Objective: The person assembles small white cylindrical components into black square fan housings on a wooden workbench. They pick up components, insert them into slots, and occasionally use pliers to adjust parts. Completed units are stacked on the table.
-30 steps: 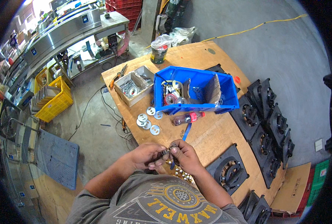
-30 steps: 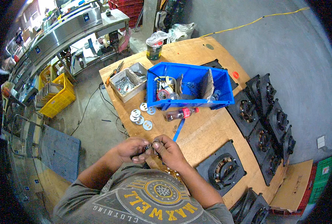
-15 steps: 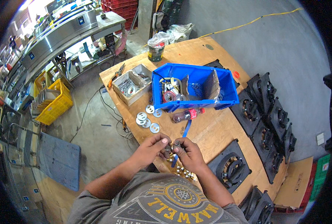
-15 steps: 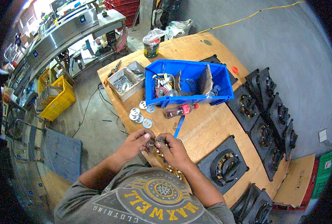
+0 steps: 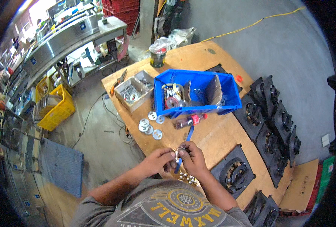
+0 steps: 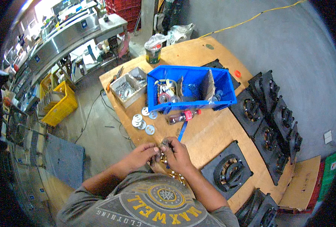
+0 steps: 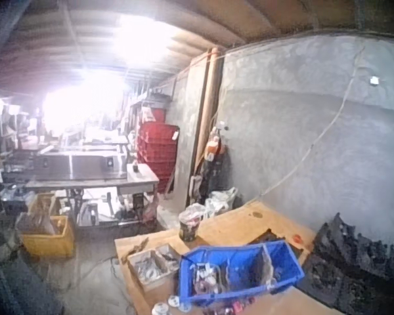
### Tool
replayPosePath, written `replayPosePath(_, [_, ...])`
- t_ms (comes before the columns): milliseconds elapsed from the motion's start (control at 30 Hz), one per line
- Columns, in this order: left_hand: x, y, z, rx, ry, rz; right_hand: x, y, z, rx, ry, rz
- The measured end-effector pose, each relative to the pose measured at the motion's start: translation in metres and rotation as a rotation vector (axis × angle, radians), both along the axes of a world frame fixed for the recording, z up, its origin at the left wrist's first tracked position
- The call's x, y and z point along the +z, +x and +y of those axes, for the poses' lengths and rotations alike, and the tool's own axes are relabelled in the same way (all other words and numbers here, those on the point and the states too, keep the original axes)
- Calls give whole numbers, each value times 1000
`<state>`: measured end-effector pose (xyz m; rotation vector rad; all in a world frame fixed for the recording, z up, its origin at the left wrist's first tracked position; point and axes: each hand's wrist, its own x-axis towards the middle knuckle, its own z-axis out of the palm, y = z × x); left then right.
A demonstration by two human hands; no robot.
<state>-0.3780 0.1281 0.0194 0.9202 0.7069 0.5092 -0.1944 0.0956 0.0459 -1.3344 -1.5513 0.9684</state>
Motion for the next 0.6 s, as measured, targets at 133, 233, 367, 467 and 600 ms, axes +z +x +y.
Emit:
replayPosePath(133, [-10,-3,1,55,48,90,2,14,32,-222,56,-86])
replayPosePath(233, [-13,-15,7,71,82,156,6,42,104,-371,122,-225])
replayPosePath(367, [-16,-16,10,111,204,250,-2,85,194,-527,173,-432])
replayPosePath(467, [-50,3,17,55,214,192,-39,149,216,-473,56,-597])
replayPosePath(600, [-36,-17,18,116,239,128,-51,145,231,-473,161,-602])
